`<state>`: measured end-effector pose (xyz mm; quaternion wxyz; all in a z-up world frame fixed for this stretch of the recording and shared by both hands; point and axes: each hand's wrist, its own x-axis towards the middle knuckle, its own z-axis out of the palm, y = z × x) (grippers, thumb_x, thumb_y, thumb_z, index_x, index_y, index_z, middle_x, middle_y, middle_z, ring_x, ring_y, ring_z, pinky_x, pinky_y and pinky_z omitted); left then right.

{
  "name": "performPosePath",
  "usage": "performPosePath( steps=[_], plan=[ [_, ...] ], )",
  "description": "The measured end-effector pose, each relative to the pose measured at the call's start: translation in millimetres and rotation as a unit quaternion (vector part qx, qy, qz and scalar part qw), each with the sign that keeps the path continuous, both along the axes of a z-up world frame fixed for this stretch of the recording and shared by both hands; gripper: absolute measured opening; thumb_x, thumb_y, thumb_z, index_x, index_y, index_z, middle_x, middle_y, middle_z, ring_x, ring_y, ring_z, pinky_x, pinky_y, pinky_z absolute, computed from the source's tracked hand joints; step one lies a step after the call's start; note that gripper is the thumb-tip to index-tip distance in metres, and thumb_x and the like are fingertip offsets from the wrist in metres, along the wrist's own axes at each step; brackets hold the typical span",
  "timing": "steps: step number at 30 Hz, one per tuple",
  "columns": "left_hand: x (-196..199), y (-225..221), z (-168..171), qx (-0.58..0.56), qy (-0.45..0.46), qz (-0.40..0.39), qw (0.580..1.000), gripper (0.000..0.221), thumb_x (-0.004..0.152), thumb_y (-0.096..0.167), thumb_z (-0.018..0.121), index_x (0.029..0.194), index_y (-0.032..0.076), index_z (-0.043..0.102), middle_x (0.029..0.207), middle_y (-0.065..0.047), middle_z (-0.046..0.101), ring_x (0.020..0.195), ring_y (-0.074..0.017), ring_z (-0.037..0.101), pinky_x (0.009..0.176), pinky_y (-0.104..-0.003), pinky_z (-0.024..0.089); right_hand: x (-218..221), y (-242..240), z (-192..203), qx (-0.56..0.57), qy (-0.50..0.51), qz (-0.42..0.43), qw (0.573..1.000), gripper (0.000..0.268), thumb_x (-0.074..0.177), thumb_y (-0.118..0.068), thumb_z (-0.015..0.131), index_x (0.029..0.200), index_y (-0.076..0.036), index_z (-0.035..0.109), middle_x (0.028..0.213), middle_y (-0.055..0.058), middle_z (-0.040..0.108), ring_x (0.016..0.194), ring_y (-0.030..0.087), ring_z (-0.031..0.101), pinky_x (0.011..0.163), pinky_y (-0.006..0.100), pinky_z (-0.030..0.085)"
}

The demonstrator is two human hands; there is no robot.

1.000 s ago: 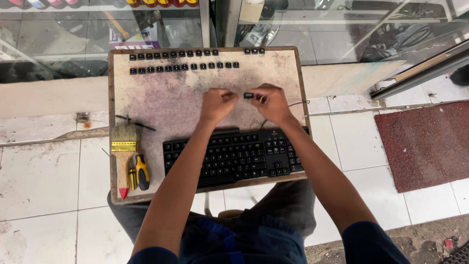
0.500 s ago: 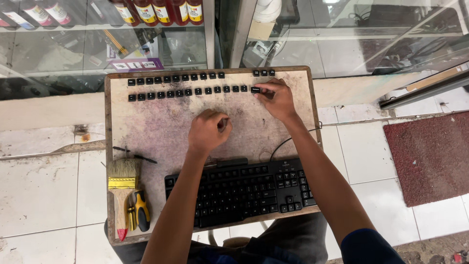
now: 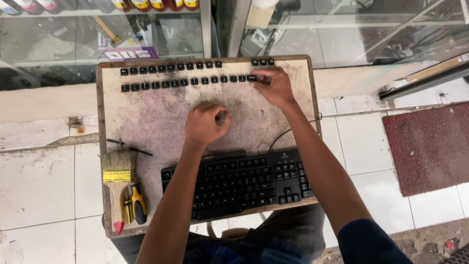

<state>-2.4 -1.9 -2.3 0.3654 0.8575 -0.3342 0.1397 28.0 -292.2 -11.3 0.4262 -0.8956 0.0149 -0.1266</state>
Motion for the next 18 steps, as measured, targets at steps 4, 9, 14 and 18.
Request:
performPosePath(
  steps=[4,9,14,18],
  plan=[
    [1.1,0.9,1.1,0.006,-0.003,0.003,1.0,0.009,0.09,0.023,0.082,0.092,0.015,0.08,0.067,-0.001,0.066,0.067,-0.0184,0.07,0.06,-0.034,0.064,2.5,-2.0,-6.5,-0.017,0.004,-0.004,1.0,0.039,0.079,-0.025,0.094,0.116,-0.031,0.085,0.09,-0.001,0.068,0.084,0.017,0.062,0.083,0.032,0.056],
    [0.8,1.2,2.1,-0.001,-0.01,0.001,1.0,0.008,0.09,0.022,0.082,0.091,0.014,0.08,0.065,-0.001,0.066,0.066,-0.0185,0.069,0.059,-0.034,0.063,2.5,-4.0,-10.7,-0.004,-0.008,0.002,1.0,0.043,0.078,-0.025,0.095,0.12,-0.031,0.085,0.091,-0.003,0.069,0.085,0.014,0.058,0.083,0.028,0.054],
    [1.4,0.2,0.2,-0.007,-0.013,0.002,1.0,0.009,0.09,0.023,0.082,0.09,0.014,0.08,0.064,-0.002,0.066,0.065,-0.0188,0.069,0.058,-0.034,0.063,-1.0,-3.3,-6.9,0.002,-0.014,0.003,1.0,0.042,0.079,-0.023,0.094,0.119,-0.03,0.084,0.091,-0.004,0.069,0.084,0.013,0.056,0.081,0.028,0.054],
    [0.4,1.5,1.7,-0.01,-0.01,-0.004,1.0,0.01,0.092,0.022,0.082,0.091,0.012,0.081,0.065,-0.003,0.066,0.065,-0.0197,0.069,0.058,-0.035,0.063,-0.7,-3.0,-6.5,-0.004,-0.019,0.007,1.0,0.038,0.08,-0.024,0.094,0.117,-0.03,0.085,0.091,-0.004,0.07,0.084,0.013,0.056,0.081,0.027,0.053]
  ],
)
